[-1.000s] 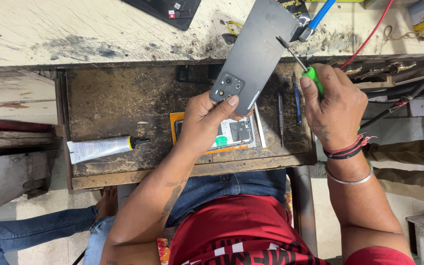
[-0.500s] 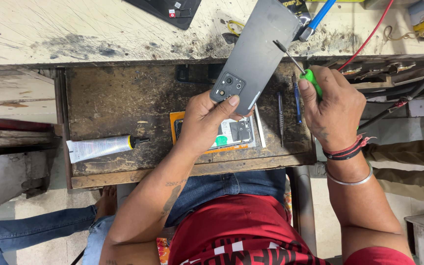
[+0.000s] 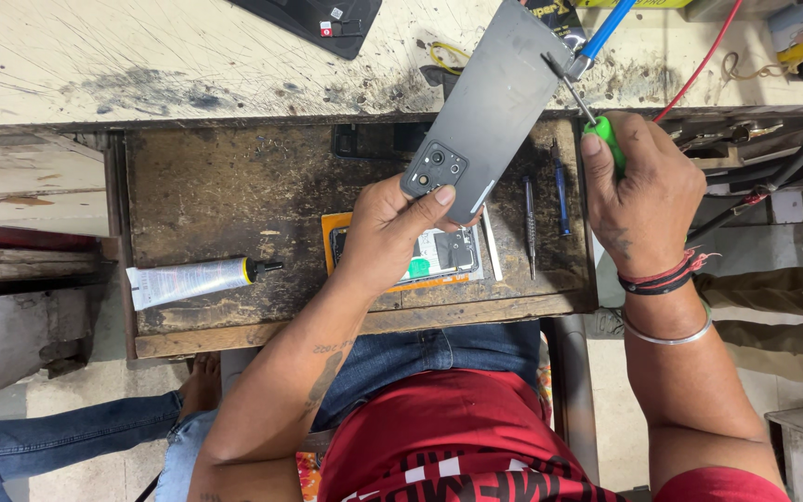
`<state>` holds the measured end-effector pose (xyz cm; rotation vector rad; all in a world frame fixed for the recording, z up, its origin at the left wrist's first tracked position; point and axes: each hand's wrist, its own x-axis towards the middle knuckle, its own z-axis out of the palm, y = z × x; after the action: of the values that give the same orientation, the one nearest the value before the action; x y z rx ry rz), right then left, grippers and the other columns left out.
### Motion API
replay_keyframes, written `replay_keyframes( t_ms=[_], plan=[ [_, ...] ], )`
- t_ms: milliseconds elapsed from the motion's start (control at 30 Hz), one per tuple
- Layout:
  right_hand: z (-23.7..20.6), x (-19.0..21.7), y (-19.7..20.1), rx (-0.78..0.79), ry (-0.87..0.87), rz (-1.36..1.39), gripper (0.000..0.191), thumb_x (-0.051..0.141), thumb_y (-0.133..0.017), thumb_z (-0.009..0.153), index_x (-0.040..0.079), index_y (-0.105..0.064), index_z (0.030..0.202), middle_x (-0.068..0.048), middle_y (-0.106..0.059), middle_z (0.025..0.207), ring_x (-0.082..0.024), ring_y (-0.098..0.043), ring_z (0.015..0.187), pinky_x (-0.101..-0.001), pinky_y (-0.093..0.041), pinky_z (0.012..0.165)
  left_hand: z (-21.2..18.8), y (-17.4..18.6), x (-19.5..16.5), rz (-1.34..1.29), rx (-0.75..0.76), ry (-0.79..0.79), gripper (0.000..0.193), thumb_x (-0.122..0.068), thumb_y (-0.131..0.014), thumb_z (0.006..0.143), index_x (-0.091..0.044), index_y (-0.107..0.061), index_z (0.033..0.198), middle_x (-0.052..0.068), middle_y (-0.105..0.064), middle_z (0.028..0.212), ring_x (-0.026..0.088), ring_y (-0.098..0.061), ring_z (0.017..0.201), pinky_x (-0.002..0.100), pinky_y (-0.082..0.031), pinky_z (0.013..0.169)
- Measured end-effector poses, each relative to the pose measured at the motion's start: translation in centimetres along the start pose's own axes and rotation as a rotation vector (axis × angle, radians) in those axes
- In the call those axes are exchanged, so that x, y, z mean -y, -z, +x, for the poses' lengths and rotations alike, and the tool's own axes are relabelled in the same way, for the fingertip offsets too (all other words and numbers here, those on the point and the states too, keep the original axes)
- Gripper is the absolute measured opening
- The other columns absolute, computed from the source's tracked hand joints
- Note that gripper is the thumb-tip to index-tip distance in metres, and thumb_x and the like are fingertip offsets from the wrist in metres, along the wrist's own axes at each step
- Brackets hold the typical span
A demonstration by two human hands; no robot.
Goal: The person applies adhesive from a glue tube onto the internal frame of a disassembled smartphone resting on a repair mat, then aligns and presses the back cover onto the phone body. They use a green-handled screwdriver to tighten screws around the camera module of the back cover, press the cover firmly into place, and finally peel the protective film off the new back cover.
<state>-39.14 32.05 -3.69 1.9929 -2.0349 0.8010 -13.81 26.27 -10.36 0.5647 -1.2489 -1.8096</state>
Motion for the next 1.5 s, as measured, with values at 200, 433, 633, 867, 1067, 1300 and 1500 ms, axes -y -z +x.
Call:
replay_keyframes(
  t_ms=[200,433,633,867,1067,1300,1500],
  plan=[
    [-0.26,0.06,0.07,0.022,-0.011,0.002,0.025,0.031,-0.066,0.119,0.006,-0.068,0.115,-0.013,-0.068,0.095,-0.036,-0.067,0.084,-0.0433,-0.051,0.074,0.0,0.04,0.06,0.012,-0.002,0.001,0.026,-0.023,-0.06,0.107,0.001,-0.072,0.111,0.009,-0.077,0.101,0.014,-0.074,0.092,0.03,-0.061,0.084],
    [-0.19,0.14,-0.06,0.012,-0.004,-0.004,0.022,0.027,-0.064,0.115,0.006,-0.068,0.116,-0.013,-0.069,0.096,-0.037,-0.067,0.088,-0.0431,-0.051,0.074,0.03,0.05,0.05,0.02,-0.004,-0.001,0.026,-0.023,-0.06,0.107,0.0,-0.071,0.113,0.009,-0.077,0.101,0.014,-0.074,0.093,0.03,-0.061,0.084],
    [0.01,0.08,-0.03,0.005,-0.01,-0.003,0.022,0.027,-0.064,0.115,0.006,-0.068,0.116,-0.014,-0.069,0.096,-0.038,-0.067,0.088,-0.0436,-0.051,0.075,0.04,0.03,0.0,0.021,-0.007,0.005,0.026,-0.022,-0.06,0.107,0.001,-0.071,0.112,0.01,-0.077,0.101,0.014,-0.074,0.092,0.03,-0.061,0.084],
    [0.06,-0.29,-0.13,0.005,-0.016,-0.006,0.021,0.027,-0.064,0.116,0.006,-0.069,0.116,-0.013,-0.068,0.097,-0.039,-0.066,0.088,-0.0444,-0.051,0.075,-0.03,0.03,0.08,0.021,-0.008,0.007,0.026,-0.022,-0.06,0.107,0.001,-0.071,0.111,0.009,-0.077,0.1,0.014,-0.074,0.091,0.03,-0.061,0.084],
    [0.13,-0.53,-0.11,0.0,-0.013,-0.036,0.02,0.026,-0.065,0.115,0.006,-0.068,0.116,-0.014,-0.068,0.096,-0.039,-0.066,0.088,-0.0449,-0.05,0.075,-0.07,0.01,0.22,-0.013,-0.006,0.001,0.026,-0.022,-0.061,0.108,0.001,-0.072,0.111,0.009,-0.077,0.101,0.014,-0.073,0.091,0.03,-0.061,0.083],
    [0.26,-0.54,-0.14,0.003,-0.011,-0.048,0.021,0.027,-0.064,0.115,0.006,-0.068,0.116,-0.014,-0.068,0.096,-0.039,-0.066,0.088,-0.0447,-0.05,0.073,-0.08,-0.01,-0.04,0.025,-0.006,0.004,0.027,-0.024,-0.06,0.107,0.0,-0.072,0.11,0.009,-0.077,0.1,0.013,-0.074,0.091,0.029,-0.061,0.082],
    [0.4,-0.73,-0.28,-0.009,-0.017,-0.061,0.023,0.029,-0.063,0.116,0.006,-0.069,0.117,-0.014,-0.068,0.096,-0.039,-0.066,0.089,-0.0448,-0.05,0.074,-0.02,-0.08,-0.33,0.04,0.001,0.003,0.027,-0.025,-0.06,0.107,-0.001,-0.073,0.109,0.008,-0.078,0.099,0.013,-0.074,0.091,0.029,-0.061,0.081]
  ],
)
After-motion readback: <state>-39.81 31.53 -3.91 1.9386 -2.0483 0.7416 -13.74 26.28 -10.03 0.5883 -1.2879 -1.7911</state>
